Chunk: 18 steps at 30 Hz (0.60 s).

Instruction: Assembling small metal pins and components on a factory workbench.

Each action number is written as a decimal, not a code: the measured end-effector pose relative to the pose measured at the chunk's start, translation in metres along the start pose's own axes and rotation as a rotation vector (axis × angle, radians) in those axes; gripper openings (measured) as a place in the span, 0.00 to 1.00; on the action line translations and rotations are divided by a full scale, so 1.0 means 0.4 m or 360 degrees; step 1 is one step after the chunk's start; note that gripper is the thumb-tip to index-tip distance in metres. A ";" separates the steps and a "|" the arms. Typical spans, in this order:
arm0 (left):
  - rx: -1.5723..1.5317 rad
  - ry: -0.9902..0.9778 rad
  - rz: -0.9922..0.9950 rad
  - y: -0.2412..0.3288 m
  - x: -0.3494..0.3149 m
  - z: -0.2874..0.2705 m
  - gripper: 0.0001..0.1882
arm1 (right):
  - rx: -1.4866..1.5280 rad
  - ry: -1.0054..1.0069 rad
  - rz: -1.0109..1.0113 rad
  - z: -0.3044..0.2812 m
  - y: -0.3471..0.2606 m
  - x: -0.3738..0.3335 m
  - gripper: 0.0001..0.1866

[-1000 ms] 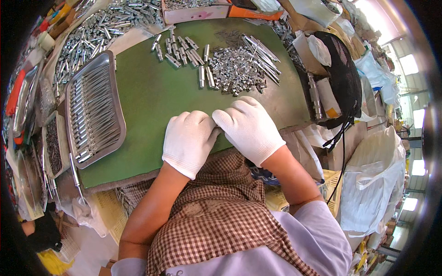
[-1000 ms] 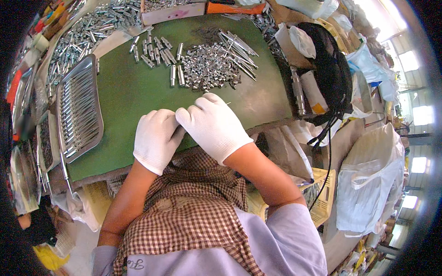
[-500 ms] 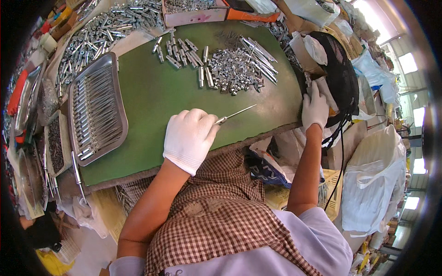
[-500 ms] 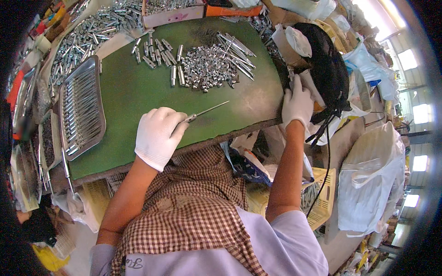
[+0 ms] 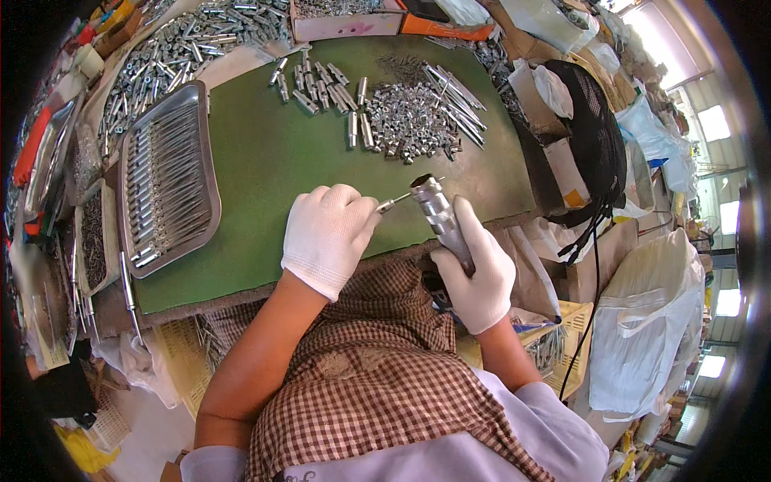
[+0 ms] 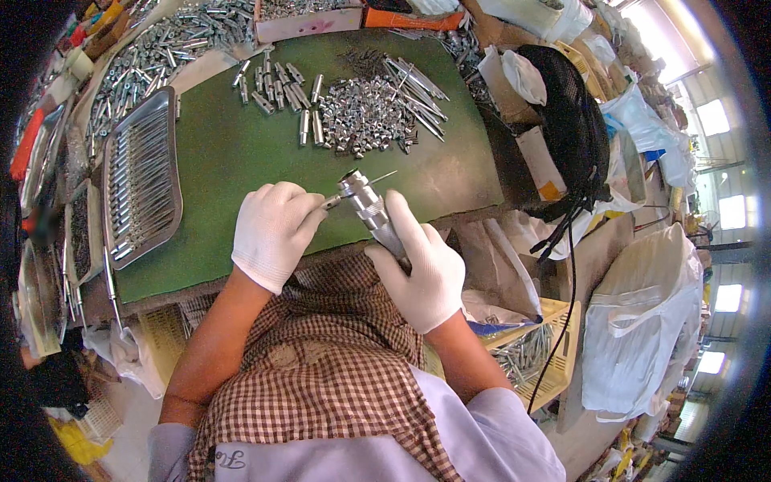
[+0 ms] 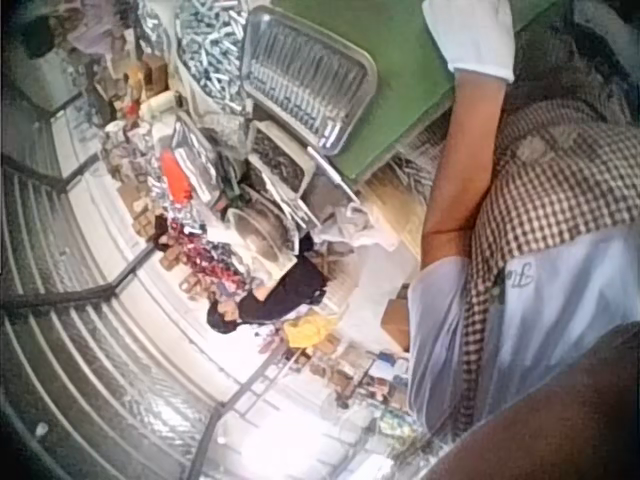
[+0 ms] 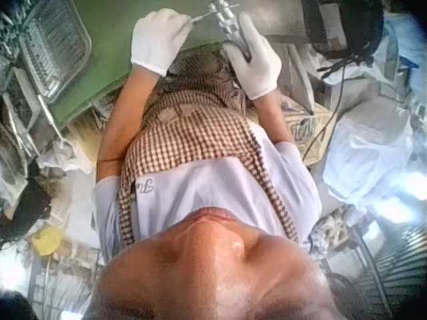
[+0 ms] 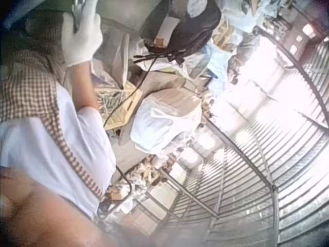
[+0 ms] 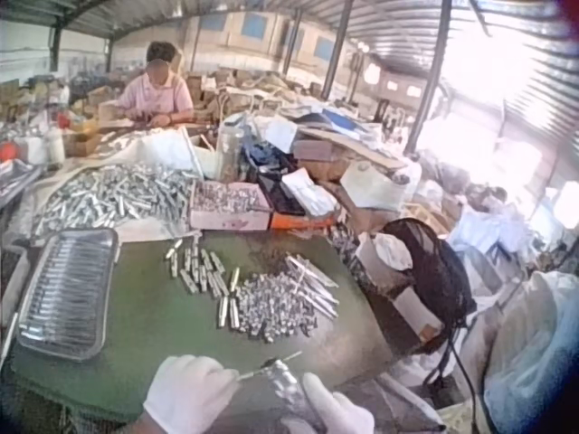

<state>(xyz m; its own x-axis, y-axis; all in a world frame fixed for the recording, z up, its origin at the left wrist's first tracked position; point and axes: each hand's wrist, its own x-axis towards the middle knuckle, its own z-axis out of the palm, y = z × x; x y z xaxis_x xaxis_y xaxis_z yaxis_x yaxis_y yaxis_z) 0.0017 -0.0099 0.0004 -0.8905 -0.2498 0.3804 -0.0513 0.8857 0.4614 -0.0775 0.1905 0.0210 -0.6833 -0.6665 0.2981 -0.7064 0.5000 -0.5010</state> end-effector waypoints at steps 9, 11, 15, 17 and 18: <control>-0.0002 0.0005 -0.0032 0.014 0.020 0.008 0.09 | -0.0301 0.0320 0.0326 -0.082 0.111 0.069 0.31; 0.0025 0.0031 0.0000 0.019 0.030 0.004 0.09 | -0.0624 0.0404 0.0369 -0.108 0.205 0.102 0.30; 0.0117 0.0043 0.0143 0.036 0.049 0.008 0.06 | -0.1193 0.0267 0.0527 -0.151 0.327 0.155 0.23; 0.0180 -0.0001 0.0182 0.033 0.047 0.016 0.05 | -0.1168 0.0445 0.0370 -0.146 0.324 0.191 0.22; 0.0186 0.0004 0.0173 0.033 0.046 0.016 0.05 | -0.1118 0.0600 0.0210 -0.140 0.312 0.212 0.21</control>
<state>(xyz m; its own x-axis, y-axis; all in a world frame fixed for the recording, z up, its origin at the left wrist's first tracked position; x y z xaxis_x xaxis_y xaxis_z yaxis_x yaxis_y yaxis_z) -0.0185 -0.0002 0.0085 -0.8926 -0.1506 0.4251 -0.0070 0.9471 0.3208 -0.2342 0.2274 0.0294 -0.6971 -0.4092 0.5888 -0.4812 0.8758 0.0389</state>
